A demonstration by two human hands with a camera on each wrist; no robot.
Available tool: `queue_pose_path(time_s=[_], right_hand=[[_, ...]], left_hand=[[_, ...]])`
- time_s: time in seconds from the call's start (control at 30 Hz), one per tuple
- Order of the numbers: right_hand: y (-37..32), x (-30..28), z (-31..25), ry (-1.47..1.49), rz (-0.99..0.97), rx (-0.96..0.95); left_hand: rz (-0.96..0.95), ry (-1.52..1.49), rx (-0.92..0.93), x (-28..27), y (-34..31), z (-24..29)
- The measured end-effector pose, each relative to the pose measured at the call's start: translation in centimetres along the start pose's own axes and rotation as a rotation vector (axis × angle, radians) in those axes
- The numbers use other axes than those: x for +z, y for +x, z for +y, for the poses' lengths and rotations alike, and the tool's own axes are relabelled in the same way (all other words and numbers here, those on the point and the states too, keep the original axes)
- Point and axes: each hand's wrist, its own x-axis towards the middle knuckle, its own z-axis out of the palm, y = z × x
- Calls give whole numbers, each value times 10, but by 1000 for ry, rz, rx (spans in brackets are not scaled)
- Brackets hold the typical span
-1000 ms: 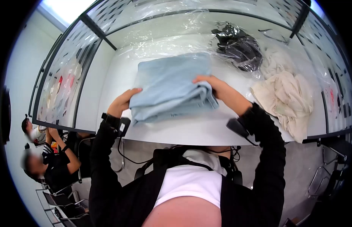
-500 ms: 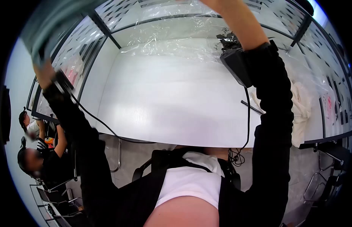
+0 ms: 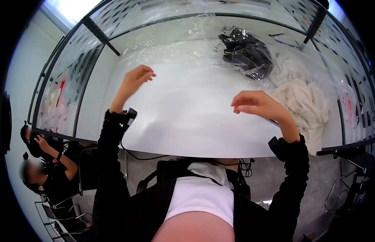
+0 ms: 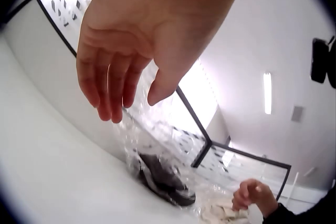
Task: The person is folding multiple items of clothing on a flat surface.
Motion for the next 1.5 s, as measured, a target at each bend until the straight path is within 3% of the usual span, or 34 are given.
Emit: queue_pose_path(time_s=[0.17, 0.27, 0.33, 0.4, 0.5, 0.63, 0.73, 0.77, 0.9, 1.0, 1.13, 1.27, 1.37, 1.43, 1.47, 1.5], right_hand=[[-26, -19, 24, 108, 232, 67], [-30, -29, 31, 187, 293, 145], [-28, -34, 27, 219, 354, 242], [-30, -41, 32, 118, 399, 252], [-33, -45, 29, -74, 544, 297], [-45, -64, 51, 109, 666, 136], [-59, -83, 79, 427, 928, -85], [-65, -88, 77, 375, 1014, -56], [-81, -105, 71, 406, 1052, -27], [-73, -133, 91, 426, 971, 50], [-34, -141, 78, 240, 887, 271], [-15, -129, 87, 144, 614, 232], [-10, -102, 62, -24, 180, 352], [-7, -96, 64, -95, 8, 365], [-3, -97, 64, -76, 109, 375], [2, -97, 64, -56, 210, 386]], left_hand=[[-32, 66, 3, 44, 1, 8], [145, 74, -44, 59, 11, 0], [193, -129, -251, 55, 27, -27], [351, -354, -255, 42, 29, -31], [374, -557, -113, 23, 21, -16], [426, -652, 155, 10, 17, 1], [427, -803, 181, 1, 14, 23], [405, -881, 173, -2, 13, 30], [255, -911, 78, -9, 11, 37], [228, -516, -21, -7, 17, 26], [215, -581, 1, -13, 20, -11], [544, -328, -210, -49, -7, -64], [287, 525, -414, -78, -25, -108], [396, 938, -127, -70, -33, -101], [443, 1137, 26, -59, -33, -89], [415, 946, 96, -53, -24, -69]])
